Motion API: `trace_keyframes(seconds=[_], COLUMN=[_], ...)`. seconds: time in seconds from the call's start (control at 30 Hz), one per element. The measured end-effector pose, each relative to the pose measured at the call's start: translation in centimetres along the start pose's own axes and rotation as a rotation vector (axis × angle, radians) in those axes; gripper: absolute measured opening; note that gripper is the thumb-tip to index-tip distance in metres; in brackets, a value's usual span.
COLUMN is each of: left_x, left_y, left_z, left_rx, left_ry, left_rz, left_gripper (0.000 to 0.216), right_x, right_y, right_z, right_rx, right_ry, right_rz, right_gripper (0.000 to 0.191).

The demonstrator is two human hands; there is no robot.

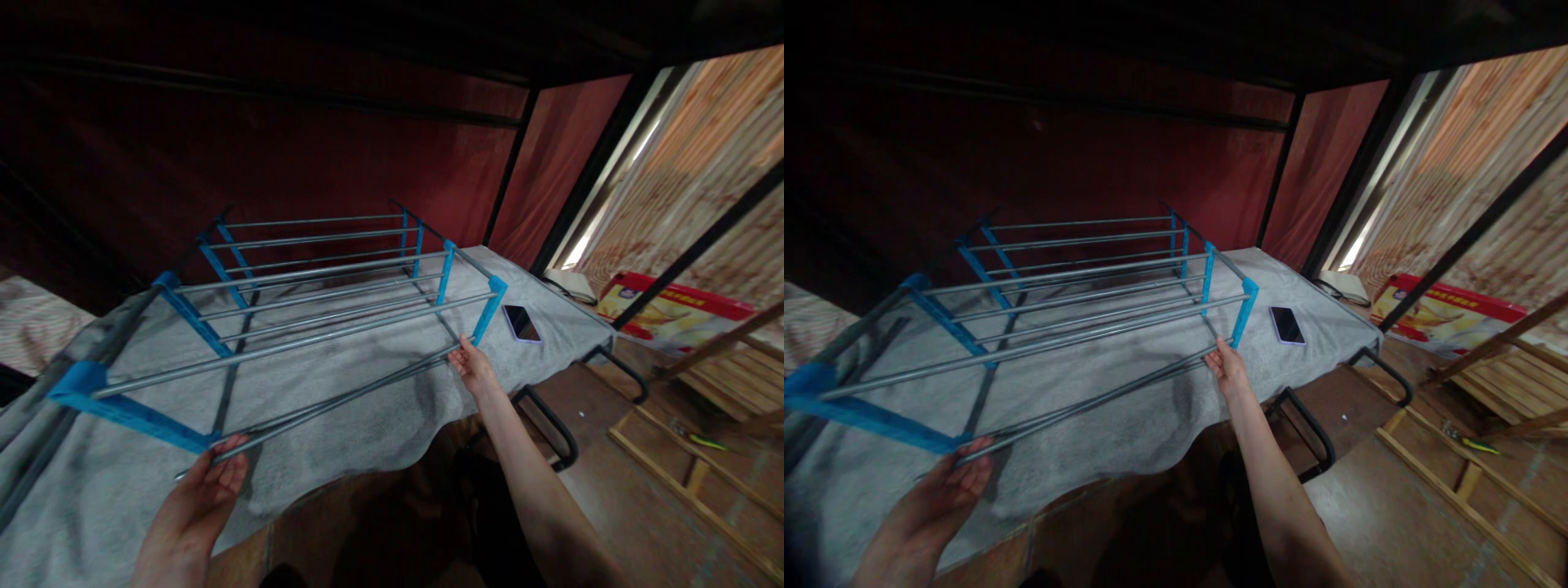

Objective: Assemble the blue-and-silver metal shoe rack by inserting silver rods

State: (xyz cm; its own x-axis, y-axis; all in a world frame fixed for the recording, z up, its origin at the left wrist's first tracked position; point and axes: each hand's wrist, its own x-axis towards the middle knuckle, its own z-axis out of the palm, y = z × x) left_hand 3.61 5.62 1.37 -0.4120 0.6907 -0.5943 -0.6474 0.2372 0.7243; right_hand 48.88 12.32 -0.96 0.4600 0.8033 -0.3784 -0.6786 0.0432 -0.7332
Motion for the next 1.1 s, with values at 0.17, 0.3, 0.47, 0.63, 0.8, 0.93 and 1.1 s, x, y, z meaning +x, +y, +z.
trace_keyframes(seconds=[0.17, 0.3, 0.47, 0.63, 0.8, 0.93, 1.1], left_x=[-0.6, -0.1, 0.4, -0.1, -0.8, -0.6, 0.3], left_y=[-0.3, -0.7, -1.1, -1.1, -0.9, -1.1, -1.5], left_z=[0.6, 0.7, 0.4, 1.1, 1.8, 1.7, 1.2], left_rx=[-0.011, -0.01, 0.011, -0.003, -0.053, -0.05, -0.013], left_ry=[-0.041, -0.033, 0.026, 0.058, -0.001, -0.009, -0.013], left_rz=[-0.014, 0.017, 0.035, 0.004, -0.054, -0.041, -0.019], left_gripper=[0.026, 0.024, 0.018, 0.023, 0.024, 0.026, 0.025], right_x=[-0.2, -0.7, -1.2, -1.2, -1.1, -1.2, -1.4], right_y=[0.3, 0.7, 1.1, 1.6, 1.8, 1.8, 1.7], right_z=[0.1, 0.4, 0.8, 0.8, 0.8, 0.9, 1.2], right_rx=[0.015, -0.035, -0.052, -0.028, -0.018, -0.034, -0.06], right_ry=[-0.068, -0.142, -0.249, -0.22, -0.189, -0.196, -0.221], right_rz=[-0.009, 0.023, 0.06, 0.051, 0.051, 0.071, 0.096], right_gripper=[0.018, 0.014, 0.012, 0.021, 0.024, 0.014, 0.005])
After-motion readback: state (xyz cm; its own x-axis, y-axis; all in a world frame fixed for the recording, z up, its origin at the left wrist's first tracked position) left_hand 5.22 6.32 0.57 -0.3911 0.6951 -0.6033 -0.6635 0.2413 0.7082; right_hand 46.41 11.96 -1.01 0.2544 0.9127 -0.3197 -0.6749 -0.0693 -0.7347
